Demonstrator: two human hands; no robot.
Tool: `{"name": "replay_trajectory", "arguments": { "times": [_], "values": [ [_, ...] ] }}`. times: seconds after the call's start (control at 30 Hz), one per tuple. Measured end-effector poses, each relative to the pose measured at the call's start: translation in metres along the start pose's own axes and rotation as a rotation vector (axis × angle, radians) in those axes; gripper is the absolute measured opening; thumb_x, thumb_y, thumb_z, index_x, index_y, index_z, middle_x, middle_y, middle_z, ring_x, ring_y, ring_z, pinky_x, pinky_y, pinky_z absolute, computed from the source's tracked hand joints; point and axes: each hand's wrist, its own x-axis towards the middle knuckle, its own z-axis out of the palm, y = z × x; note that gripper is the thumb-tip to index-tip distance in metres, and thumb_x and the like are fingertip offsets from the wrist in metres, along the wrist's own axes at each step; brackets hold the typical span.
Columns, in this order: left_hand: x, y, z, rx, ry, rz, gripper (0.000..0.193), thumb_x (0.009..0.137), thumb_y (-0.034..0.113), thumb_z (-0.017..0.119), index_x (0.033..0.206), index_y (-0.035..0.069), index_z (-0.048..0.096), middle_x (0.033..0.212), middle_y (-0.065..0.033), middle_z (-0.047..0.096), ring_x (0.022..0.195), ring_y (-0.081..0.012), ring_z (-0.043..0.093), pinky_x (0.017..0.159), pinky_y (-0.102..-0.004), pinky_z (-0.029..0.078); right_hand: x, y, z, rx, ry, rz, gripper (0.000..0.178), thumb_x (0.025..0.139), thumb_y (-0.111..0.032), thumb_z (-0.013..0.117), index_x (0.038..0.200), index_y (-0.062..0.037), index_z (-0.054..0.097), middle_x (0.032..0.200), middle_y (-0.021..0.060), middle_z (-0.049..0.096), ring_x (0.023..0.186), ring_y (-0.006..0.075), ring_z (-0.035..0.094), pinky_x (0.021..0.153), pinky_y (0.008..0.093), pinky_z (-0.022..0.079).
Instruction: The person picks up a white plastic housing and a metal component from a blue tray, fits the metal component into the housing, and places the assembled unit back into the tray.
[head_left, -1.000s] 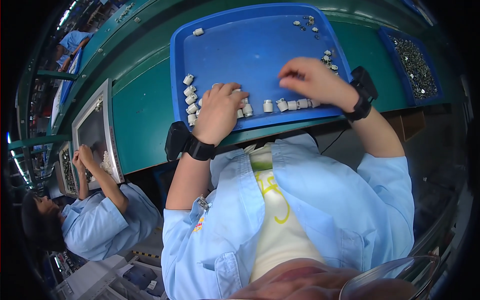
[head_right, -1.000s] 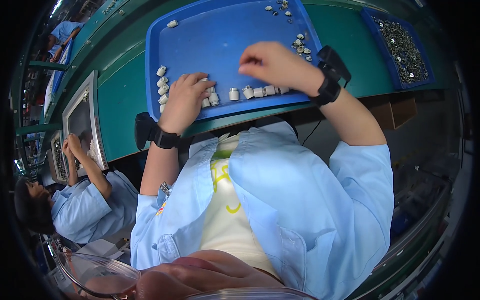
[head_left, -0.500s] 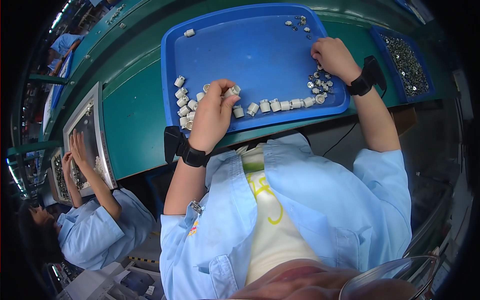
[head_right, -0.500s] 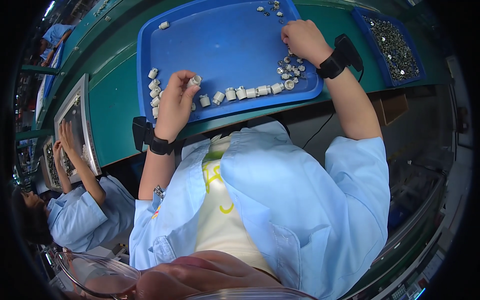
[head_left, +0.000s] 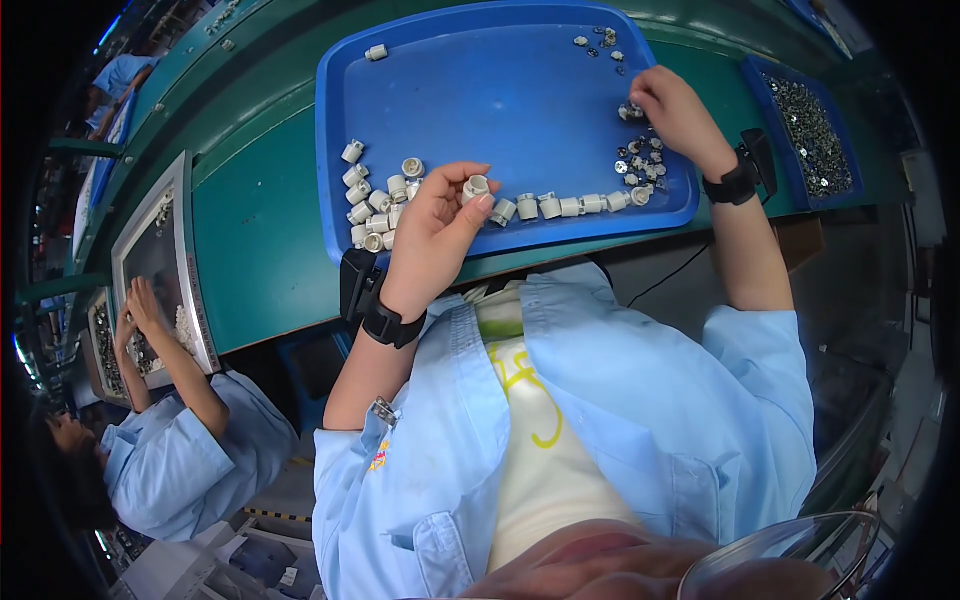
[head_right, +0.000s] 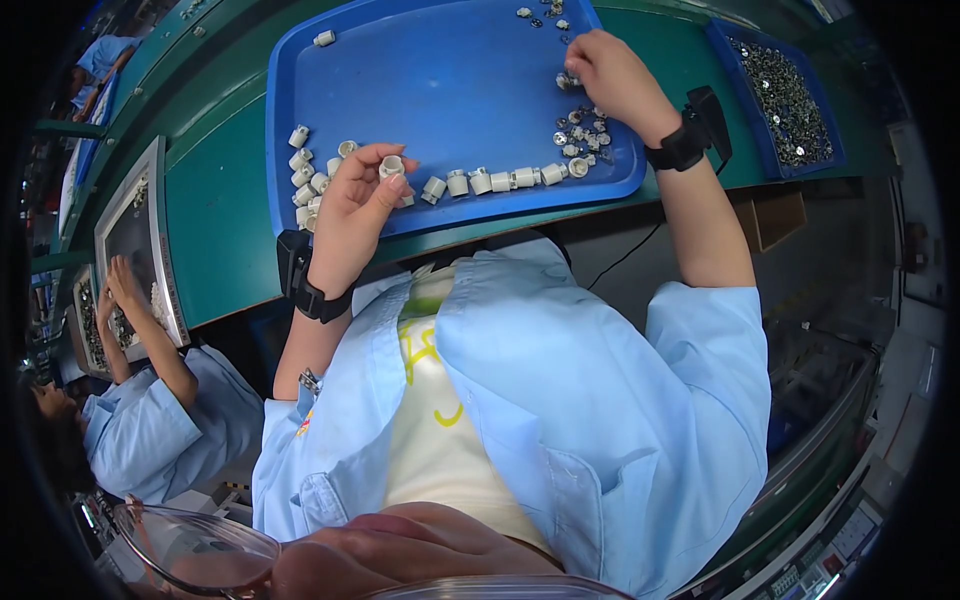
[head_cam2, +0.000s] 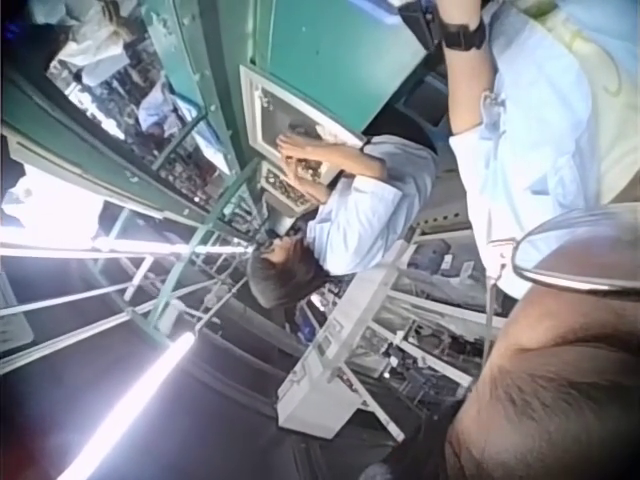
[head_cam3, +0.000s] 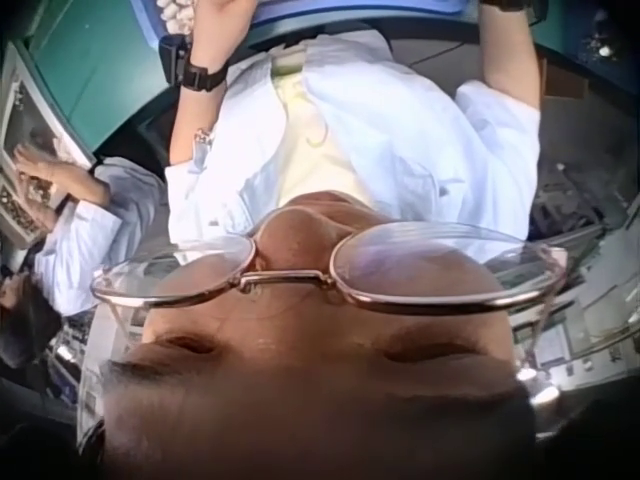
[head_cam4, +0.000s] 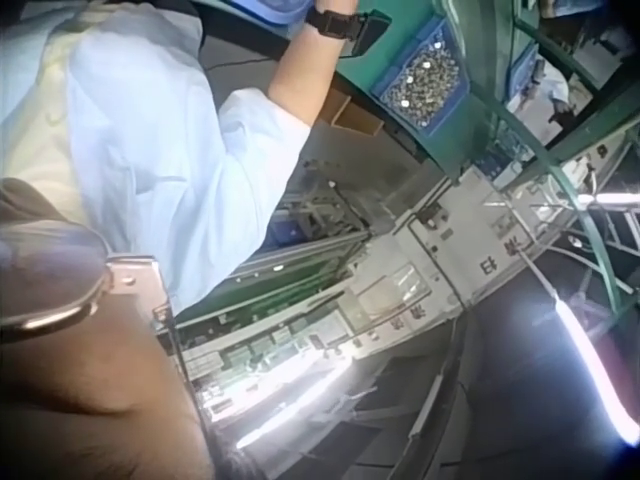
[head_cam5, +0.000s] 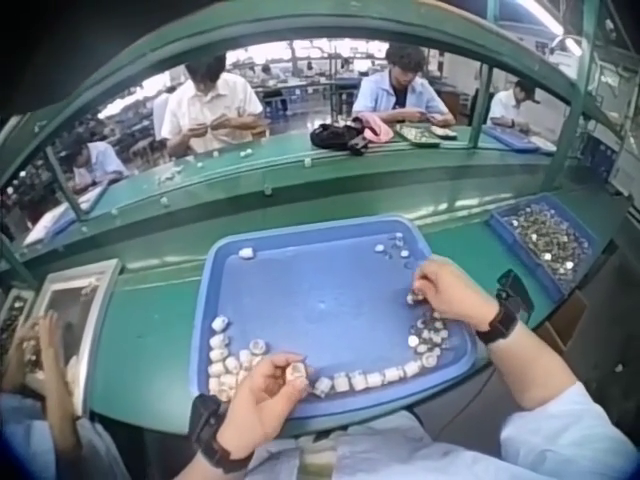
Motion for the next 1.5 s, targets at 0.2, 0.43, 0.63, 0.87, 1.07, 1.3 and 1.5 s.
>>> {"name": "replay_trajectory", "arguments": {
  "times": [0.2,0.43,0.63,0.87,1.07,1.3,1.5],
  "values": [
    [0.001,0.000,0.007,-0.004,0.029,-0.016,0.022,0.086,0.009,0.049,0.108,0.005,0.047,0.077,0.0022,0.050,0.067,-0.0027,0.044,0.061,-0.0172,0.038,0.003,-0.013,0.003,0.598,0.046,0.289,0.009,0.087,-0.013,0.049,0.087,-0.0053,0.053,0.075,-0.0016,0.053,0.066,0.0078,0.049,0.061,0.0209,0.042],
    [0.005,-0.001,0.013,0.185,-0.005,-0.026,0.014,0.085,0.013,0.051,0.098,0.007,0.051,0.069,0.0046,0.044,0.057,-0.0017,0.036,0.052,-0.0178,0.031,0.001,-0.041,0.001,0.690,-0.016,0.272,0.018,0.088,-0.013,0.048,0.101,-0.0047,0.057,0.082,-0.0015,0.058,0.069,0.0044,0.050,0.060,0.0180,0.042],
    [0.007,-0.004,0.016,0.191,0.002,-0.062,0.013,0.084,0.016,0.053,0.094,0.008,0.053,0.068,0.0049,0.045,0.057,-0.0023,0.037,0.052,-0.0182,0.032,-0.001,-0.035,0.006,0.532,0.007,0.229,0.016,0.085,-0.009,0.053,0.097,-0.0030,0.061,0.087,0.0001,0.060,0.077,0.0051,0.053,0.067,0.0171,0.043],
    [0.012,0.001,0.021,0.173,0.023,-0.030,0.018,0.082,0.017,0.058,0.096,0.006,0.054,0.073,0.0035,0.052,0.063,-0.0027,0.043,0.059,-0.0177,0.037,-0.004,-0.059,-0.002,0.760,0.070,0.221,0.015,0.081,-0.004,0.057,0.095,-0.0009,0.060,0.087,0.0014,0.061,0.078,0.0069,0.055,0.070,0.0185,0.043],
    [0.008,0.020,0.031,-0.113,-0.031,-0.094,0.023,0.082,0.017,0.061,0.100,0.004,0.056,0.084,0.0010,0.056,0.076,-0.0035,0.049,0.068,-0.0180,0.041,-0.028,-0.128,-0.016,0.503,0.156,-0.101,0.018,0.074,0.004,0.060,0.091,-0.0007,0.060,0.084,0.0066,0.061,0.076,0.0138,0.057,0.068,0.0229,0.044],
    [-0.001,0.023,0.032,-0.238,-0.070,-0.065,0.022,0.084,0.015,0.059,0.102,0.003,0.055,0.091,0.0007,0.056,0.078,-0.0038,0.049,0.069,-0.0177,0.042,-0.040,-0.149,-0.006,0.555,0.280,-0.334,0.024,0.068,0.011,0.060,0.089,-0.0015,0.059,0.081,0.0083,0.060,0.074,0.0197,0.057,0.066,0.0278,0.044],
    [-0.002,0.014,0.024,-0.459,-0.134,-0.117,0.020,0.084,0.013,0.058,0.101,0.002,0.055,0.088,0.0011,0.055,0.074,-0.0040,0.048,0.065,-0.0178,0.041,-0.044,-0.152,0.004,0.701,0.271,-0.276,0.022,0.069,0.011,0.059,0.087,-0.0012,0.058,0.081,0.0091,0.060,0.073,0.0193,0.056,0.065,0.0272,0.043]
  ]
}}
